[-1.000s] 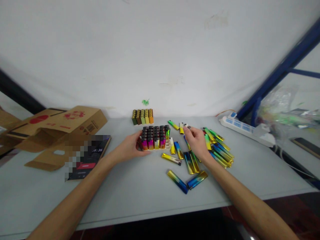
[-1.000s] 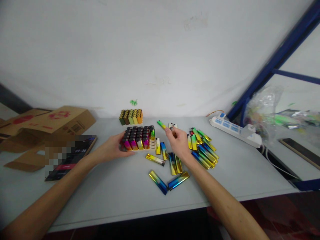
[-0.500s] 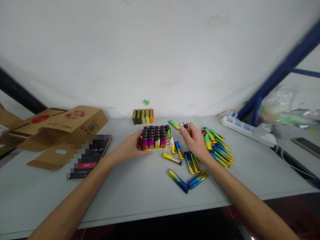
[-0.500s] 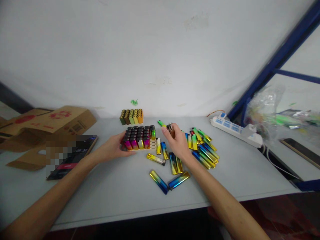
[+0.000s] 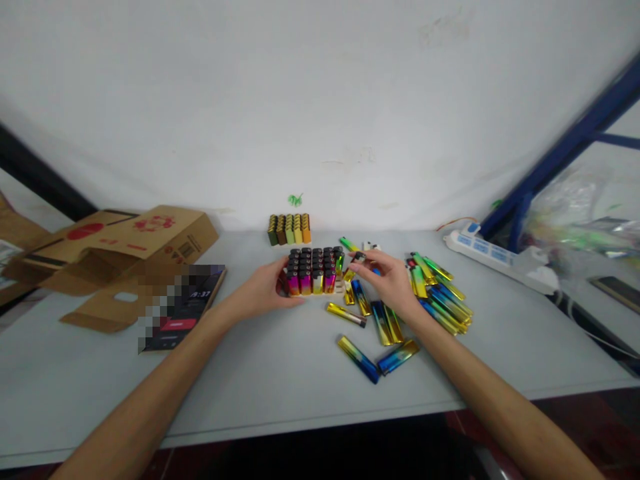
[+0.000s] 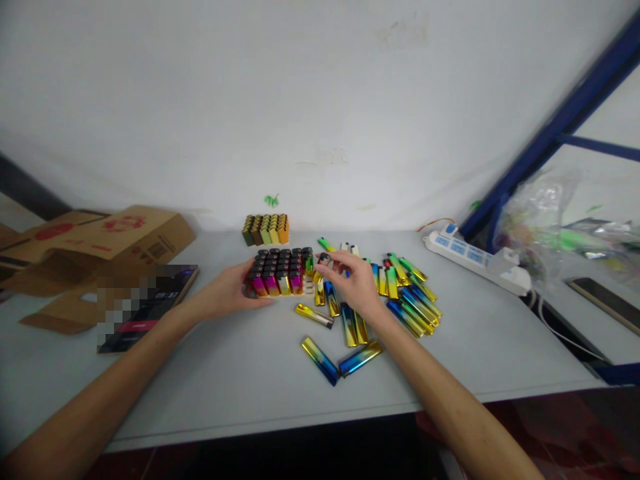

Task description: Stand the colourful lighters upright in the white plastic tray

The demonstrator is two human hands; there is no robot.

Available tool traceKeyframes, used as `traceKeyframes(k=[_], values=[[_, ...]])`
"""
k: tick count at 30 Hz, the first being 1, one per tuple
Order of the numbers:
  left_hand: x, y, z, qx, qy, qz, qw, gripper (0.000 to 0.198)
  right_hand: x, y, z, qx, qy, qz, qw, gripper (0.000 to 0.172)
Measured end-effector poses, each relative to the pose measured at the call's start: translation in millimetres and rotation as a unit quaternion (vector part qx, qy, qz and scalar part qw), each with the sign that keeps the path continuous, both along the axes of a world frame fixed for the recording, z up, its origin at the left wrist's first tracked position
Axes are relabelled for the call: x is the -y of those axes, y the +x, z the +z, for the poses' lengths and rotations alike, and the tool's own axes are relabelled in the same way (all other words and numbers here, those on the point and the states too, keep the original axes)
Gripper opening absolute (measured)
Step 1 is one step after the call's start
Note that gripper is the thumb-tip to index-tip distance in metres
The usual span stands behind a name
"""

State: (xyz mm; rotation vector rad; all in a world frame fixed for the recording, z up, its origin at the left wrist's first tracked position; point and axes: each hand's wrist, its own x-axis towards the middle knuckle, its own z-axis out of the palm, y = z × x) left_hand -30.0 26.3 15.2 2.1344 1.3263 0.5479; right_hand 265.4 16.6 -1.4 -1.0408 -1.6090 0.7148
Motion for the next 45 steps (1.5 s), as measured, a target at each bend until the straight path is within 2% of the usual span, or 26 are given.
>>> traceKeyframes(k=[6, 13, 17, 21, 27, 45], values=[[-1, -1, -2.4, -0.002, 0.003, 0.002, 1.000, 0.068, -1, -4, -5.2, -0.074, -0.040, 0.029, 0.996, 0.033], [-1, 0, -1.7, -0.002, 0.008, -0.003, 1.000, 0.069, 0, -6, -9.0, 0.033, 0.023, 0.059, 0.997, 0.024], [0, 0, -0.4, -0.006, 0.004, -0.001, 1.000, 0.069, -3, -5, -8.4, 0.035, 0.019, 0.072, 0.997, 0.032], [0, 1, -0.2, -0.002, 0.001, -0.001, 1.000, 0.064, -4, -9, -7.5, 0.034, 0.016, 0.037, 0.999, 0.032], [-1, 0, -1.1, 0.001, 0.003, -0.002, 1.000, 0.063, -5, -16, -4.1, 0.110, 0.093, 0.019, 0.989, 0.022], [-2, -1, -2.0, -0.023, 0.005, 0.008, 1.000, 0.067, -6, -11, 0.5, 0.219, 0.077, 0.043, 0.972, 0.018]])
